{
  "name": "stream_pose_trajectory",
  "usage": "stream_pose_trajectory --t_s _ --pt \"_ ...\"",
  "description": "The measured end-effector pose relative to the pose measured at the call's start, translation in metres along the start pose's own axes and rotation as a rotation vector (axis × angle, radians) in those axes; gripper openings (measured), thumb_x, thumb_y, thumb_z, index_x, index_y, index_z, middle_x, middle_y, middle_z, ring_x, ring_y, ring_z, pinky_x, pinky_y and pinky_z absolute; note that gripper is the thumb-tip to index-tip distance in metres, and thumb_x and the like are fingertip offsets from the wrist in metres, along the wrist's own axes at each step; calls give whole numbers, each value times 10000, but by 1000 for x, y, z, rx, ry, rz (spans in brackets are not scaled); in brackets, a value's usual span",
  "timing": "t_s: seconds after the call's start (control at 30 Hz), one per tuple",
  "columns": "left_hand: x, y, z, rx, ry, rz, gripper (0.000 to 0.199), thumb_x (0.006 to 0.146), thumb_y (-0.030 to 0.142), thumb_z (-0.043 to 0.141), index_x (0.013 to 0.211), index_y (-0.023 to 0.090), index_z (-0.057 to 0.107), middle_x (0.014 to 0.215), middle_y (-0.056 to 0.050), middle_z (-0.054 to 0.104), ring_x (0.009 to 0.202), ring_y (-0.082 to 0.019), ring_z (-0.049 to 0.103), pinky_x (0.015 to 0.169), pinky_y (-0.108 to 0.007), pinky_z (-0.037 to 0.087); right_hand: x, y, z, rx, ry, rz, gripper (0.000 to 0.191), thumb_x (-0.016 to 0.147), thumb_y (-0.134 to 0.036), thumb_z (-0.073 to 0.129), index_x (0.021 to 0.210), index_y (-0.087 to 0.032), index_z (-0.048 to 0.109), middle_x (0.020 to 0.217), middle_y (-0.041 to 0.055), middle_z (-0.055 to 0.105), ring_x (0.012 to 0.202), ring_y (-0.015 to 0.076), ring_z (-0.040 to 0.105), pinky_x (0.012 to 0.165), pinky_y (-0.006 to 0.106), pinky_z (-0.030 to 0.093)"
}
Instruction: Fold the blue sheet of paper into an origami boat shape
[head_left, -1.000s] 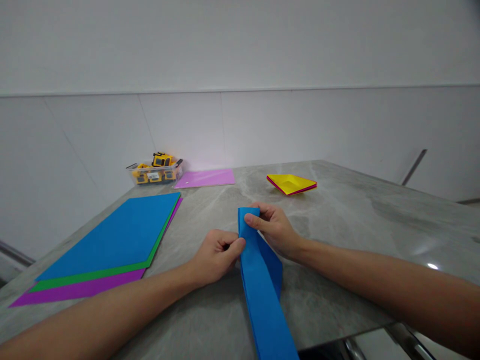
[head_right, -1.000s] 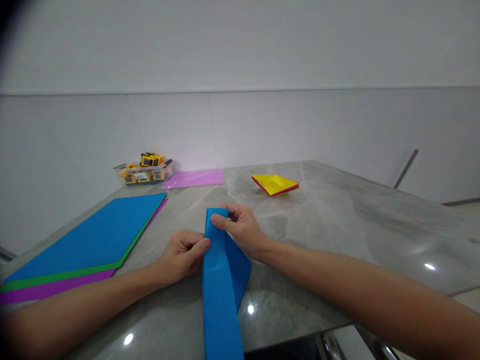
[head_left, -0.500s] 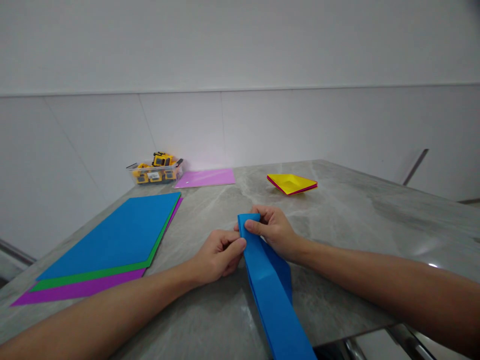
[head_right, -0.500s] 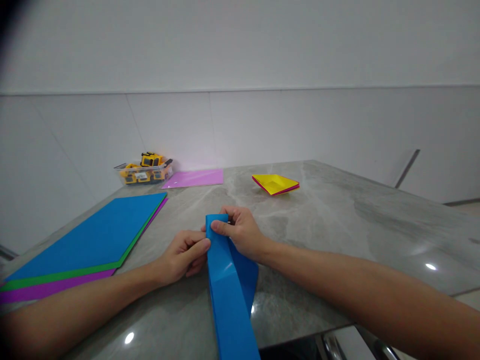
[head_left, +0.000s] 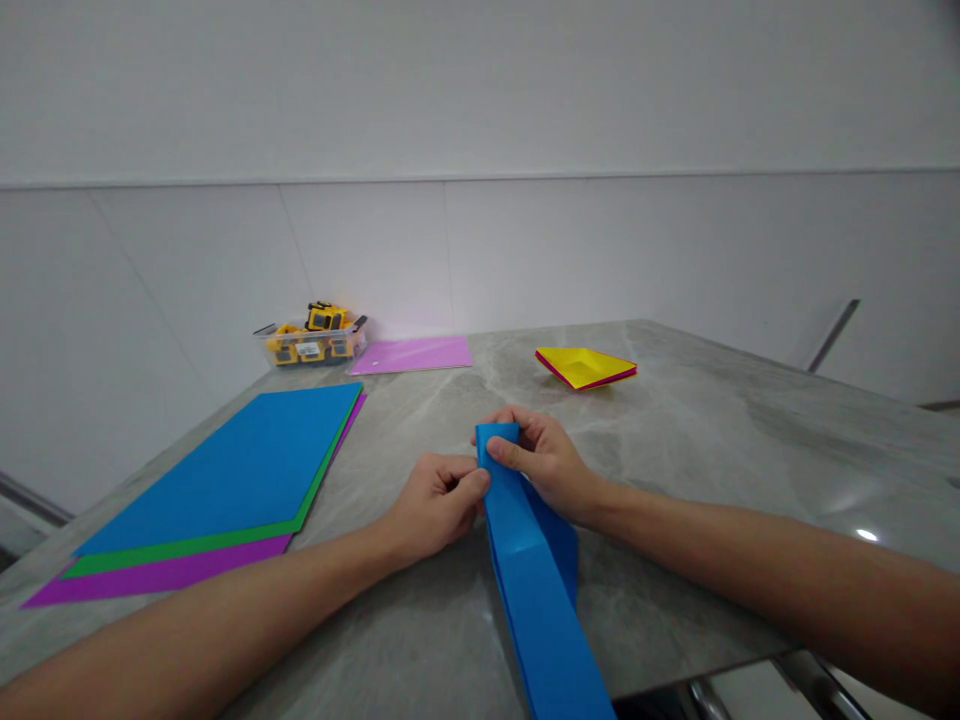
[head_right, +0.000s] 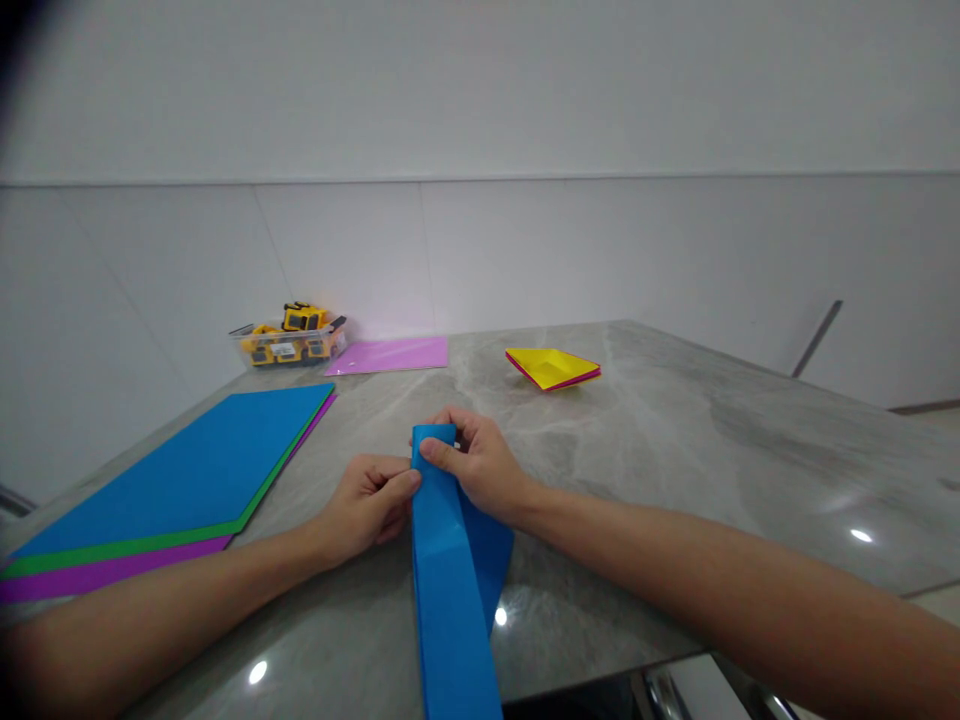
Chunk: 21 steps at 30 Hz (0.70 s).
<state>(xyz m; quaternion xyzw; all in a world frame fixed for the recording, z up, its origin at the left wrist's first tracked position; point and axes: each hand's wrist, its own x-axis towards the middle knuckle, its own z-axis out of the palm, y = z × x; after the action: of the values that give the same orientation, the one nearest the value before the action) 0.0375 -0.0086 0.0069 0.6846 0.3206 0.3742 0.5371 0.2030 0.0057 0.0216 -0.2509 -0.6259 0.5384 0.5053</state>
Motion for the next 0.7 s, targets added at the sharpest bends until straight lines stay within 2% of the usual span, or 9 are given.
stream_pose_trajectory --t_s 0.13,0.2,0.33,0.5,0.7 --pt "-1 -2 2 -67 -30 -38 516 766 640 579 558 193 424 409 89 311 337 -55 291 335 -191 234 0 -1 2 1 -109 -44 343 731 -413 749 654 -164 526 804 18 579 707 130 498 622 243 397" --pt "-1 -3 1 -70 -48 -28 516 785 636 562 566 193 416 411 86 321 341 -52 290 336 -186 223 1 -1 3 -5 -121 -57 392 726 -424 749 614 -170 473 809 20 558 719 134 482 617 243 384" --pt "-1 -1 -3 -4 -41 -1 488 825 600 540 596 180 441 431 73 369 355 -50 307 351 -186 212 0 0 3 -53 -79 -64 398 729 -445 741 624 -180 463 747 3 515 660 125 448 563 238 364" --pt "-1 4 -3 71 -27 3 498 845 584 512 568 180 423 440 69 361 372 -47 293 370 -191 201 -2 0 2 -218 35 -86 242 792 -373 677 725 -170 565 674 -9 518 614 120 461 535 236 363" --pt "-2 7 1 96 -36 12 510 828 577 523 518 189 403 409 62 363 369 -56 303 375 -205 217 -1 -4 -1 -320 24 -144 186 763 -281 646 662 -169 538 639 -6 534 595 119 454 541 246 356"
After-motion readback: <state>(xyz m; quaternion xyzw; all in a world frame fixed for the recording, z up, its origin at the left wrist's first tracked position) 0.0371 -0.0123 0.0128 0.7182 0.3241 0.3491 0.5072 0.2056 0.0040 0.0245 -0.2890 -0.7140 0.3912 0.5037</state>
